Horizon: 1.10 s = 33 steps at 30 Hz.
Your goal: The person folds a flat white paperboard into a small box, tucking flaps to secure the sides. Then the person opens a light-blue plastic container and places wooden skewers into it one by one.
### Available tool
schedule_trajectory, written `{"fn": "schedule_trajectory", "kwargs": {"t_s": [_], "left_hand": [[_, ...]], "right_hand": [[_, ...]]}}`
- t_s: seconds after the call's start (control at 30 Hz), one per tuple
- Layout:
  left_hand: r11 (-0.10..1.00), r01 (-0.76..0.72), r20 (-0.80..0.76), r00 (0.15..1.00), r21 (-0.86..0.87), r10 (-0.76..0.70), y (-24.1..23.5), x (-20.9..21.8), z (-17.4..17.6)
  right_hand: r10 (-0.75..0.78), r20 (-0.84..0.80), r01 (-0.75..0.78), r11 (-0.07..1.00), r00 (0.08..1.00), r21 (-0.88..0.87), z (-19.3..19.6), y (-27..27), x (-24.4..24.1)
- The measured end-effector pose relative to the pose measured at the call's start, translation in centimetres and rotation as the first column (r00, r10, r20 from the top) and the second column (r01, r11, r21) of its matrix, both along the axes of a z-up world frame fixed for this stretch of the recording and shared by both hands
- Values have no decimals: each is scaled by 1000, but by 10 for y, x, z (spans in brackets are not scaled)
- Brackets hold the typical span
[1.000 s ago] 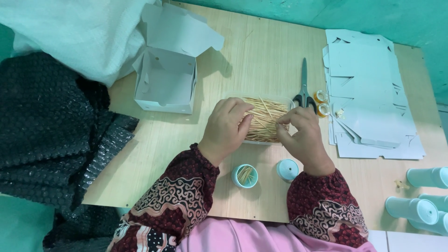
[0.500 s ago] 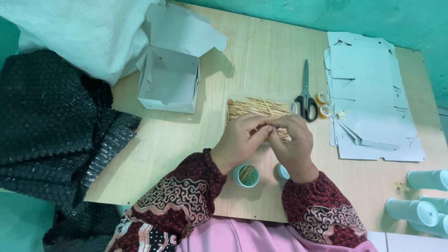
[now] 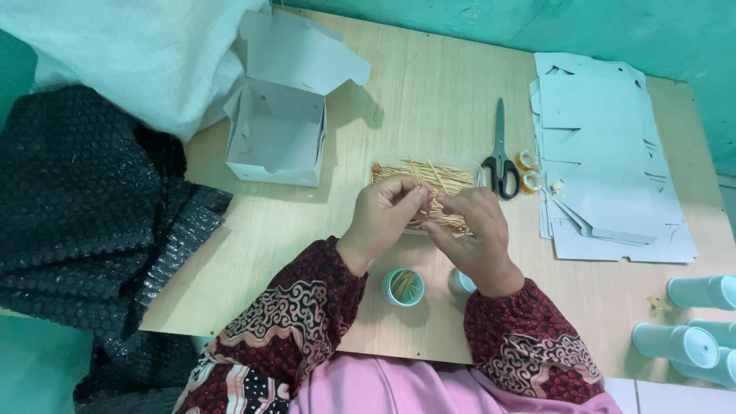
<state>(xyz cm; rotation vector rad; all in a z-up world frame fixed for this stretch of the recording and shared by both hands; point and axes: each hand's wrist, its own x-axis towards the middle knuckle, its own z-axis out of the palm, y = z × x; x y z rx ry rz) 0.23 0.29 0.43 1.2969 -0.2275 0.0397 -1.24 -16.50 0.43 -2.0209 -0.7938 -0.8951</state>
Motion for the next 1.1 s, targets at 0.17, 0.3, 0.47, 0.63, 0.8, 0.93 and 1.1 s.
{"fn": "schedule_trajectory", "kwargs": {"t_s": [0.17,0.3,0.47,0.63,0.8,0.93,1.1], "left_hand": [[987,144,-218,963,-76,-158,8,2,6],[963,266,-177,950,34,-256,8,0,7],[938,342,-201,924,57,-325,6,-6,3],[927,371,-197,913,47,-356,6,-5,7],[926,370,-187,918,79,-351,9,-7,17],[916,392,-180,910,84,-373,4,-3,-4],[918,391,-202,906,71,-371,4,-4,-4]], "right_hand": [[82,-86,-88,994,993,-70,12,-11,-4],[137,-175,-173,962,975,-212,32,-5,-12],[119,-180,-164,951,976,-263,23,-9,-13],[133,-101,-156,950,986,-272,23,-7,-9],[126,-85,-144,955,988,-258,11,-16,-9],[157,-115,-182,947,981,-264,16,-14,-10],[158,-108,-182,944,982,-274,20,-11,-9]]}}
